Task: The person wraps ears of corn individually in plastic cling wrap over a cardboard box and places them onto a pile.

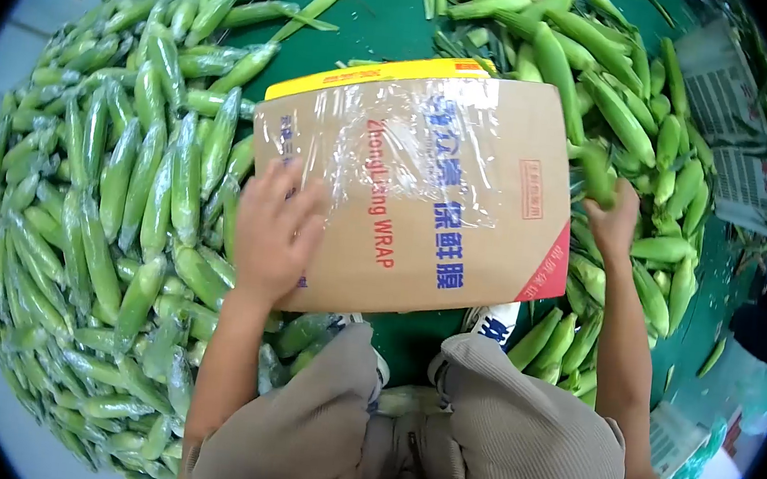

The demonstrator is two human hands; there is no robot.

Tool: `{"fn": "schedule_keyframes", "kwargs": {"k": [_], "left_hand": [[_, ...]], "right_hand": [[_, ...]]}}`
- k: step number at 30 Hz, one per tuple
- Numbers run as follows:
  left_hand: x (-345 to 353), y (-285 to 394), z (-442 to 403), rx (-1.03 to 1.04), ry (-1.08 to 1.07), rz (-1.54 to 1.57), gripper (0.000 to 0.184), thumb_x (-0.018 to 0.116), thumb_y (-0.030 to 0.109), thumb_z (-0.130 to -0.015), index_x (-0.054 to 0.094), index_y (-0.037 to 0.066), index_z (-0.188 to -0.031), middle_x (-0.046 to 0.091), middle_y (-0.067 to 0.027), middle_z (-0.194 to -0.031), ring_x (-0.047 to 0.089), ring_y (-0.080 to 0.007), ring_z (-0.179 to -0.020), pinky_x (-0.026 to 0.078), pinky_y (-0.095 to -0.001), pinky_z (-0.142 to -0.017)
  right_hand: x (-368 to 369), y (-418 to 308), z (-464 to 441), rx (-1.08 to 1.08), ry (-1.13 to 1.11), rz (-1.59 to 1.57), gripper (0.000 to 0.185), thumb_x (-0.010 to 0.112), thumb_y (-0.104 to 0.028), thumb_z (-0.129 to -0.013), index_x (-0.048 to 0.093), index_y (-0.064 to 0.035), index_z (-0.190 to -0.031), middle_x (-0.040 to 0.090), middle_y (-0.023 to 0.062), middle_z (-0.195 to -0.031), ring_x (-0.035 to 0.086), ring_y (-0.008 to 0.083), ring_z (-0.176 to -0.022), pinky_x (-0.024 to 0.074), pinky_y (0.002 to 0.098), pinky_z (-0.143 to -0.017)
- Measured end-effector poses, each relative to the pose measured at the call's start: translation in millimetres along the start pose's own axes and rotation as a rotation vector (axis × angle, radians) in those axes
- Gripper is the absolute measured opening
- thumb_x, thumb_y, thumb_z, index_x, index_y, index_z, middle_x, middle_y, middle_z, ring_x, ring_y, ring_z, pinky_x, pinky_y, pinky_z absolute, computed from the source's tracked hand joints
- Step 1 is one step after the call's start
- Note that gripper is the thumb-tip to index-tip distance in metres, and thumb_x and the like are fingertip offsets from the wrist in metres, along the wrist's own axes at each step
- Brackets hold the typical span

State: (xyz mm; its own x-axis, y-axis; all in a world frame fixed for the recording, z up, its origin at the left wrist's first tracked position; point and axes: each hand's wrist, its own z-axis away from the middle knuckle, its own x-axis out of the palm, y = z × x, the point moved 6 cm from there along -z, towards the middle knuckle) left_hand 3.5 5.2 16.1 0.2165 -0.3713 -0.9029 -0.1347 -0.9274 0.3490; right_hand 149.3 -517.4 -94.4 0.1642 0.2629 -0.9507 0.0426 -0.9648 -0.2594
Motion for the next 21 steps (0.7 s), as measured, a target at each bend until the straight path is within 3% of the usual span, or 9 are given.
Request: {"fn": "schedule_keyframes", "kwargs": {"k": [2,4,6,8,10,13,16,20,21], "left_hand": [[13,9,8,0.027,-0.101,-0.047,0.038,0.075,0.025,-0.09,0.074,0.016,-0.127,0.062,-0.0101,-0.143,0.052,-0.0368,-0.141,0.035,-0.056,-0.119],[22,15,11,0.031,-0.134,-0.081,0.039,0.076,0.028,-0.089,0.075,0.018,-0.126,0.063,-0.0083,-0.142,0.05,-0.0369,-0.142,0.033,-0.0581,-0.119],[20,11,15,0.047,-0.024,-0.047,0.037,0.079,0.023,-0.085,0.075,0.014,-0.121,0.064,-0.009,-0.138,0.053,-0.0376,-0.138,0.034,-0.056,-0.118],[16,12,15,0.114,0.134,-0.012,0.035,0.08,0.016,-0.083,0.075,0.009,-0.117,0.064,-0.0128,-0.134,0.053,-0.04,-0.137,0.035,-0.0542,-0.118],[3,27,-1,0.193,0.329,-0.008,0.05,0.084,0.015,-0.08,0.068,0.008,-0.126,0.063,-0.0137,-0.135,0.056,-0.0419,-0.13,0.038,-0.0542,-0.114],[-14,60,-61,0.266,0.293,-0.146,0.076,0.087,0.026,-0.082,0.054,0.013,-0.149,0.059,-0.0122,-0.142,0.059,-0.0425,-0.126,0.043,-0.0523,-0.111],[34,32,-82,0.133,-0.185,-0.059,0.076,0.085,0.03,-0.084,0.054,0.021,-0.153,0.059,-0.0107,-0.144,0.059,-0.0385,-0.126,0.047,-0.048,-0.109],[33,25,-88,0.1,-0.199,-0.025,0.07,0.081,0.03,-0.088,0.055,0.029,-0.153,0.061,-0.0097,-0.142,0.06,-0.0359,-0.123,0.049,-0.0463,-0.106],[35,23,-87,0.104,-0.189,-0.015,0.069,0.081,0.029,-0.088,0.055,0.029,-0.152,0.061,-0.0098,-0.141,0.06,-0.0359,-0.123,0.05,-0.0466,-0.105]], "right_hand": [[-26,56,12,0.309,0.135,-0.615,0.067,0.074,-0.03,-0.091,0.046,-0.0033,-0.146,0.062,0.0177,-0.132,0.06,0.0306,-0.129,0.0492,0.045,-0.108],[-87,5,-10,0.216,0.248,-1.048,0.072,0.068,-0.026,-0.096,0.031,-0.0057,-0.155,0.062,0.0199,-0.133,0.069,0.0342,-0.113,0.0572,0.0486,-0.1],[-131,-96,-39,-0.008,-0.035,-0.749,0.068,0.074,-0.014,-0.091,0.041,-0.0028,-0.15,0.063,0.0182,-0.131,0.071,0.0285,-0.103,0.0602,0.0407,-0.09],[-145,-226,-51,-0.578,-0.157,-0.56,0.074,0.085,-0.001,-0.077,0.054,-0.0053,-0.143,0.063,0.0135,-0.131,0.066,0.0285,-0.116,0.0562,0.0394,-0.096],[-107,-301,-47,-0.923,-0.208,-0.477,0.068,0.085,-0.008,-0.077,0.057,-0.0072,-0.138,0.061,0.0164,-0.131,0.062,0.0399,-0.119,0.0541,0.0448,-0.1],[-35,-361,-34,-1.035,-0.429,-0.388,0.064,0.086,-0.021,-0.081,0.058,-0.0058,-0.137,0.062,0.0159,-0.127,0.062,0.0386,-0.119,0.054,0.0453,-0.1],[-17,-335,-32,-0.949,-0.292,-0.549,0.069,0.087,-0.025,-0.081,0.058,-0.0065,-0.141,0.061,0.0169,-0.129,0.061,0.0386,-0.121,0.052,0.0433,-0.105],[-54,-239,-25,-0.651,-0.527,-0.602,0.075,0.09,-0.025,-0.078,0.06,-0.0167,-0.147,0.062,0.014,-0.114,0.063,0.0352,-0.112,0.0497,0.0454,-0.104],[-51,-238,-11,-0.799,-0.554,-0.438,0.076,0.09,-0.026,-0.077,0.061,-0.0216,-0.147,0.061,0.0122,-0.109,0.063,0.0338,-0.108,0.05,0.0444,-0.099]]}}
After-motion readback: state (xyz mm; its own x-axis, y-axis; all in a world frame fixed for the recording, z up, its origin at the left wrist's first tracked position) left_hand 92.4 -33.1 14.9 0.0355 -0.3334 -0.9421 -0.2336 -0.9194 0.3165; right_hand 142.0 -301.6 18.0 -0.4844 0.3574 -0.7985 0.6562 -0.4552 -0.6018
